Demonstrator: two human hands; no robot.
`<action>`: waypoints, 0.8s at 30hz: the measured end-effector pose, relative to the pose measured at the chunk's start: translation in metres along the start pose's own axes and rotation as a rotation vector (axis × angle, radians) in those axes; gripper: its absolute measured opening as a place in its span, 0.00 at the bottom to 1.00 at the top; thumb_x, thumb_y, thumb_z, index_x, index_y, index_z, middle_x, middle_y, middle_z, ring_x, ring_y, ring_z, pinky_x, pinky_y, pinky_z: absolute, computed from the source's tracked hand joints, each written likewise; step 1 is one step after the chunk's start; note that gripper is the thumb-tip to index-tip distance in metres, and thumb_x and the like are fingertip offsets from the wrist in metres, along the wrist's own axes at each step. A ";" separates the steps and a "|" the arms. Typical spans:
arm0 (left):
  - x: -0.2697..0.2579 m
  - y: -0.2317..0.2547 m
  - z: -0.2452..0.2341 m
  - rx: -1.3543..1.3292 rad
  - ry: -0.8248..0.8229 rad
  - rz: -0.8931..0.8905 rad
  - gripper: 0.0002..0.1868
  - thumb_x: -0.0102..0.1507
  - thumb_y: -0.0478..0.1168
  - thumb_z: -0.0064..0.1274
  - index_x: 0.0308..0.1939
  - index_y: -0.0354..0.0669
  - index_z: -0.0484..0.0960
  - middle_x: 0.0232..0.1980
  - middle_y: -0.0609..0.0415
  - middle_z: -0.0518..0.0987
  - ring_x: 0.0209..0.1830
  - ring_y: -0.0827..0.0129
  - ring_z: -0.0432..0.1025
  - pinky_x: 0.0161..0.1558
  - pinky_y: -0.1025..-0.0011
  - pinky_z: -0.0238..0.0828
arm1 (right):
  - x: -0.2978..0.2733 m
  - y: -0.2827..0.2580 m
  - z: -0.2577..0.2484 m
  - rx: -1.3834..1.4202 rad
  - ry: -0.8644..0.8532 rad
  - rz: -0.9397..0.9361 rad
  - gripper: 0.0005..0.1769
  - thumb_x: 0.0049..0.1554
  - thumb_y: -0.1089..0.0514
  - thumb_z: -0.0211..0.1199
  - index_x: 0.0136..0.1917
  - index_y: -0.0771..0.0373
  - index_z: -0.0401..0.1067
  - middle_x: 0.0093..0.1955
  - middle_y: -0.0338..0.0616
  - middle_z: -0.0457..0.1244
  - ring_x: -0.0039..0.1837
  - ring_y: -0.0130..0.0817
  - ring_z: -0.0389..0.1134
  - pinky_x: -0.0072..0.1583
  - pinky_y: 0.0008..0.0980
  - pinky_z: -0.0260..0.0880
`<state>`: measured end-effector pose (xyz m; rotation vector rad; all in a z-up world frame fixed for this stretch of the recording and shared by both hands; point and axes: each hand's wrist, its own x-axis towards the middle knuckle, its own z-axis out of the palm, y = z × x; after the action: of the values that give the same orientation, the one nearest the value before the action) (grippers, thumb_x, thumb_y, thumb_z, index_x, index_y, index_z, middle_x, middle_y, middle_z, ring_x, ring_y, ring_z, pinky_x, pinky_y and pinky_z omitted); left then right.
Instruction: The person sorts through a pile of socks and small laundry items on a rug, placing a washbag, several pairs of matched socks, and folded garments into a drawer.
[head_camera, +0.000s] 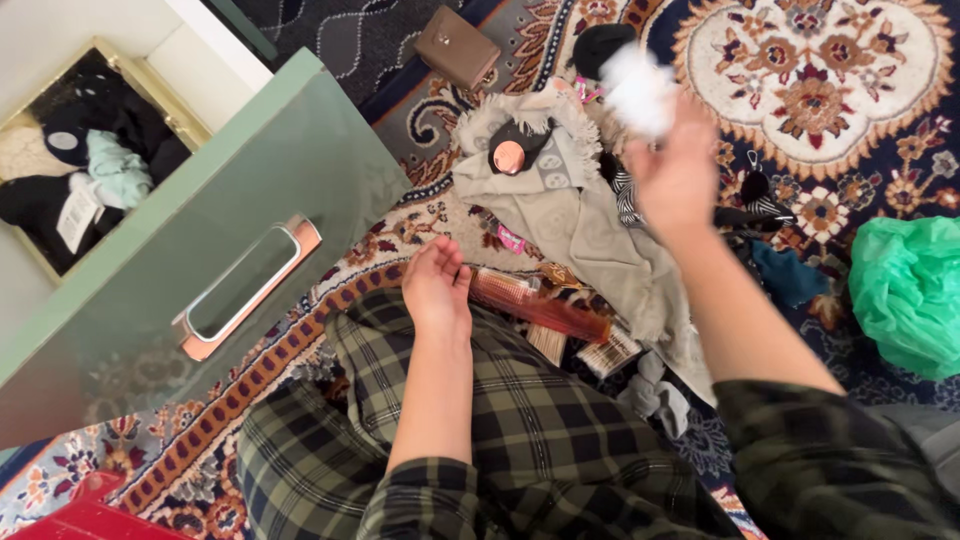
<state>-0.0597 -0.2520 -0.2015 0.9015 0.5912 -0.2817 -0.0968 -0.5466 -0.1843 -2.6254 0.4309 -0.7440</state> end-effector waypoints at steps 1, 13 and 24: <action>0.001 0.001 0.004 -0.001 0.012 -0.013 0.09 0.68 0.39 0.47 0.47 0.41 0.79 0.41 0.58 0.79 0.37 0.74 0.72 0.42 0.71 0.69 | -0.001 -0.001 -0.005 0.009 -0.016 -0.024 0.10 0.59 0.59 0.63 0.53 0.65 0.76 0.52 0.57 0.66 0.51 0.55 0.68 0.53 0.49 0.70; 0.007 -0.008 -0.012 0.189 -0.108 0.042 0.09 0.66 0.37 0.47 0.46 0.40 0.80 0.40 0.58 0.80 0.37 0.75 0.72 0.41 0.74 0.69 | -0.062 -0.050 0.100 0.176 -0.510 -0.327 0.28 0.45 0.67 0.59 0.61 0.66 0.74 0.68 0.57 0.65 0.70 0.52 0.64 0.70 0.41 0.63; -0.011 -0.004 0.054 2.267 -0.464 -0.047 0.29 0.58 0.38 0.61 0.64 0.50 0.74 0.70 0.47 0.67 0.68 0.50 0.66 0.61 0.54 0.69 | -0.068 -0.015 -0.032 0.298 -0.583 0.281 0.20 0.47 0.57 0.74 0.55 0.56 0.78 0.47 0.48 0.72 0.48 0.40 0.73 0.53 0.39 0.75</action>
<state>-0.0504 -0.2979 -0.1719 2.8270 -0.4848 -1.2506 -0.1670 -0.5163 -0.1824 -2.2886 0.4564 0.0565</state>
